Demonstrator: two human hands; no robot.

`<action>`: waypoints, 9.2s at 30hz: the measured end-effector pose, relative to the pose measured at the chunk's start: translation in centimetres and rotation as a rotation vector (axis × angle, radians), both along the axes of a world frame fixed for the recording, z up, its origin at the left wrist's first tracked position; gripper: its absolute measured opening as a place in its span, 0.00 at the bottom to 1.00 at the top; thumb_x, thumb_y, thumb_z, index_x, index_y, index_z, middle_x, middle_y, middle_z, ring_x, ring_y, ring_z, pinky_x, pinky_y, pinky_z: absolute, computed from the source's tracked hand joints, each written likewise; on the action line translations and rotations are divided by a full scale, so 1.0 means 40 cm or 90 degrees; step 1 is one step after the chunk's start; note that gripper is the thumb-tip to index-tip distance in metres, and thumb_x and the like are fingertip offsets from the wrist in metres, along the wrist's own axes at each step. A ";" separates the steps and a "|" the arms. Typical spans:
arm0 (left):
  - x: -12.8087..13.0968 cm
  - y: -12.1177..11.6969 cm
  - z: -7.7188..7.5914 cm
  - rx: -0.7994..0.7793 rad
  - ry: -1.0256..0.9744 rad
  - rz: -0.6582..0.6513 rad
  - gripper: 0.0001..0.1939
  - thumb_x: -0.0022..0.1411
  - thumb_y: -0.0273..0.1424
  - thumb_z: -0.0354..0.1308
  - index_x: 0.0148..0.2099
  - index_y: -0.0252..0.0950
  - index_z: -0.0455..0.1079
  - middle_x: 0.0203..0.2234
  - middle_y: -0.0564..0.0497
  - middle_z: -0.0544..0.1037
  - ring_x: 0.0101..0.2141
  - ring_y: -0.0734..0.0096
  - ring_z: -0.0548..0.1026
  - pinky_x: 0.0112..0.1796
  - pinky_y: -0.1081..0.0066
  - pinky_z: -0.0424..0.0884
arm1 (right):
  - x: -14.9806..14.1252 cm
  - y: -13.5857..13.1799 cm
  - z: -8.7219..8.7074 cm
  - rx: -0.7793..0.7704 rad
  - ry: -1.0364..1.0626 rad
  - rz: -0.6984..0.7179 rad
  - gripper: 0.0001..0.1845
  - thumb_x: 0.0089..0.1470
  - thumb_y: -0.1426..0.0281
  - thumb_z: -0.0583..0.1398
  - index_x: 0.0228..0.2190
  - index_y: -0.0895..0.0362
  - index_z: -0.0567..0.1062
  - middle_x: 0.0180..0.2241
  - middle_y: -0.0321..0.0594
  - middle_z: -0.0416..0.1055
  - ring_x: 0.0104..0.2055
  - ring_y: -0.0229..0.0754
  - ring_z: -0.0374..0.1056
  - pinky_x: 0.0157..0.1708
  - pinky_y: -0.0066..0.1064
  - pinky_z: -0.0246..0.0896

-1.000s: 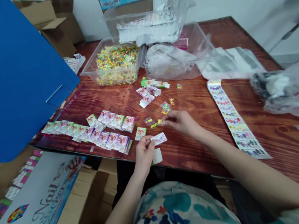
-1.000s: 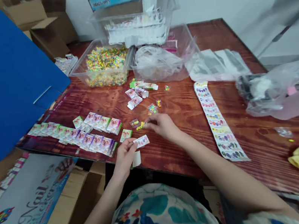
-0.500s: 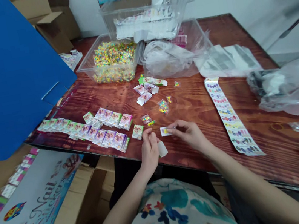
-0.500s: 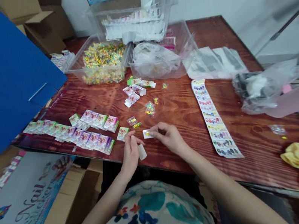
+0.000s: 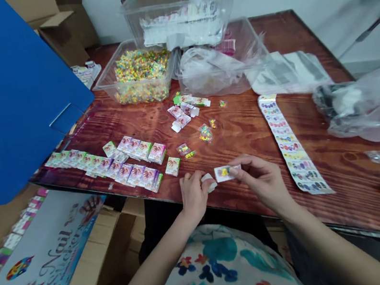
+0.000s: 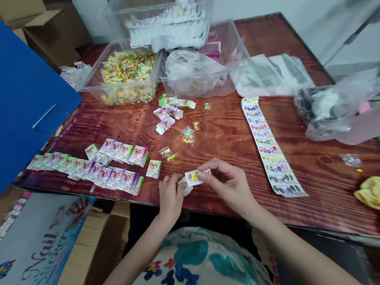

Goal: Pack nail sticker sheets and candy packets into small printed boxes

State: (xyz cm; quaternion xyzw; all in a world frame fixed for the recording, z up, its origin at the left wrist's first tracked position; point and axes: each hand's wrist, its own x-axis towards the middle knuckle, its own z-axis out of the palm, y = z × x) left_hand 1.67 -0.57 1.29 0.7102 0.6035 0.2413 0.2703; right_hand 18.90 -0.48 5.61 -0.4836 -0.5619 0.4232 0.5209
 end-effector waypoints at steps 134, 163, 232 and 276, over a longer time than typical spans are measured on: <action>0.009 0.095 0.076 0.336 0.185 -0.003 0.13 0.66 0.33 0.51 0.47 0.36 0.74 0.43 0.39 0.71 0.50 0.51 0.65 0.50 0.52 0.64 | 0.516 0.206 -0.088 0.087 -0.612 -0.125 0.13 0.51 0.60 0.64 0.25 0.56 0.81 0.35 0.50 0.75 0.40 0.52 0.69 0.46 0.50 0.61; 0.100 0.043 0.108 -0.370 -0.759 0.082 0.20 0.46 0.33 0.66 0.38 0.36 0.60 0.24 0.58 0.72 0.23 0.78 0.70 0.28 0.77 0.63 | 0.081 -0.026 -0.005 0.205 -0.362 0.125 0.20 0.59 0.66 0.60 0.53 0.53 0.72 0.49 0.49 0.71 0.49 0.47 0.71 0.46 0.36 0.70; 0.040 0.298 0.110 -0.033 0.406 -0.051 0.13 0.65 0.27 0.50 0.50 0.38 0.69 0.48 0.43 0.70 0.45 0.62 0.72 0.43 0.67 0.69 | 0.085 0.120 -0.172 -0.030 -0.054 -0.127 0.17 0.50 0.56 0.62 0.36 0.56 0.77 0.33 0.43 0.78 0.34 0.45 0.72 0.38 0.38 0.67; 0.060 0.024 0.052 0.020 0.348 -0.090 0.14 0.66 0.38 0.51 0.51 0.41 0.70 0.44 0.41 0.66 0.40 0.56 0.72 0.39 0.59 0.70 | 0.029 0.096 -0.107 -0.072 0.094 -0.098 0.21 0.47 0.53 0.65 0.36 0.55 0.72 0.28 0.39 0.74 0.26 0.40 0.70 0.24 0.31 0.68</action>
